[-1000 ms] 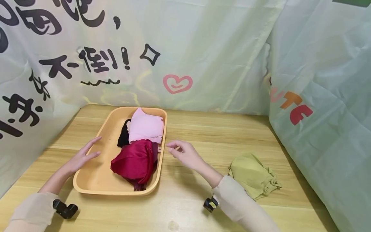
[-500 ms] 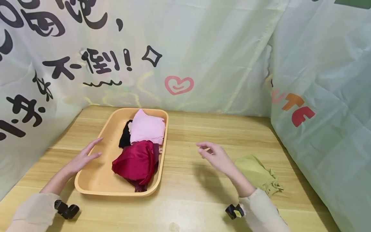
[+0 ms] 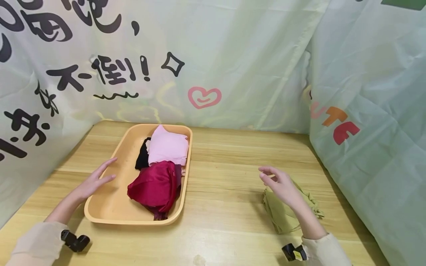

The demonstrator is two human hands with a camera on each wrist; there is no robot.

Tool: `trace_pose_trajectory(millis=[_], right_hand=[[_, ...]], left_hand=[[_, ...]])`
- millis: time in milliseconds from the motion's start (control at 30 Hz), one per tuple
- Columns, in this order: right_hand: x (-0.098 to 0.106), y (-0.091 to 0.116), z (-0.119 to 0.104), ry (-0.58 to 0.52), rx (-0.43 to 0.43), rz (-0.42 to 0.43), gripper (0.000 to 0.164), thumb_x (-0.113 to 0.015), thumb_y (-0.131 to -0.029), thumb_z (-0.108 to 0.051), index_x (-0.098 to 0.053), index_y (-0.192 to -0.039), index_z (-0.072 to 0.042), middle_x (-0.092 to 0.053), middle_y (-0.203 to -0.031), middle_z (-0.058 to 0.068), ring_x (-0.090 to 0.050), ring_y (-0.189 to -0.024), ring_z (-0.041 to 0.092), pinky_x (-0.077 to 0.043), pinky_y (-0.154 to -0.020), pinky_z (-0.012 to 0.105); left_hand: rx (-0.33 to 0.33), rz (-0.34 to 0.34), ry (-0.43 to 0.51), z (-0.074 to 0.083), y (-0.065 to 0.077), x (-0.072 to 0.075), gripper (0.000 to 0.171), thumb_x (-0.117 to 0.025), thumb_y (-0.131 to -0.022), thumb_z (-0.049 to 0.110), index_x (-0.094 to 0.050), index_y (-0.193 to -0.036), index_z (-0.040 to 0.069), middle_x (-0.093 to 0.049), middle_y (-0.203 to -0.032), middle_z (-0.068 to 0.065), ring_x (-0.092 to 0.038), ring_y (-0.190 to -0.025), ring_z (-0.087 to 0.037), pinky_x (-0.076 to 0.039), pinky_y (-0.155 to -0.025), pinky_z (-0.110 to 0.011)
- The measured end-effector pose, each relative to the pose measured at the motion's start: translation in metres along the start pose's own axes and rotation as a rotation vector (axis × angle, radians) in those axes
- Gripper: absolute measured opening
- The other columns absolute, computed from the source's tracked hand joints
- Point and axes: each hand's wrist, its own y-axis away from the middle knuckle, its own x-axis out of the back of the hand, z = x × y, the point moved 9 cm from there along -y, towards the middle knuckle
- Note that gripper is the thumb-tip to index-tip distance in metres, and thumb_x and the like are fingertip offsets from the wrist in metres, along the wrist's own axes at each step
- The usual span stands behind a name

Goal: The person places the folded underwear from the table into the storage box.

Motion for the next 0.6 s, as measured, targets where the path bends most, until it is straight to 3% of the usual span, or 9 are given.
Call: trace_pose_trajectory(millis=[367,600], right_hand=[[0.018,0.017,0.031,0.116,-0.085,0.044,0.037,-0.047,-0.095,-0.018,-0.051,-0.121,0.008,-0.060,-0.108,0.024,-0.059,-0.076,0.007,-0.048,-0.064,0.023],[0.026,0.024,0.051,0.201,-0.113,0.074,0.037,-0.048,-0.094,-0.018,-0.052,-0.116,0.011,-0.059,-0.104,0.028,-0.061,-0.086,0.032,-0.047,-0.065,0.022]], left_hand=[[-0.003,-0.005,0.005,0.000,0.001,0.000,0.062,-0.048,-0.092,0.012,-0.016,-0.143,-0.001,-0.009,-0.146,-0.031,-0.002,-0.131,-0.053,-0.006,-0.096,-0.072],[-0.010,-0.004,0.010,0.000,0.001,0.000,0.061,-0.048,-0.092,0.012,-0.016,-0.143,-0.003,-0.009,-0.145,-0.032,-0.002,-0.131,-0.053,-0.006,-0.096,-0.072]])
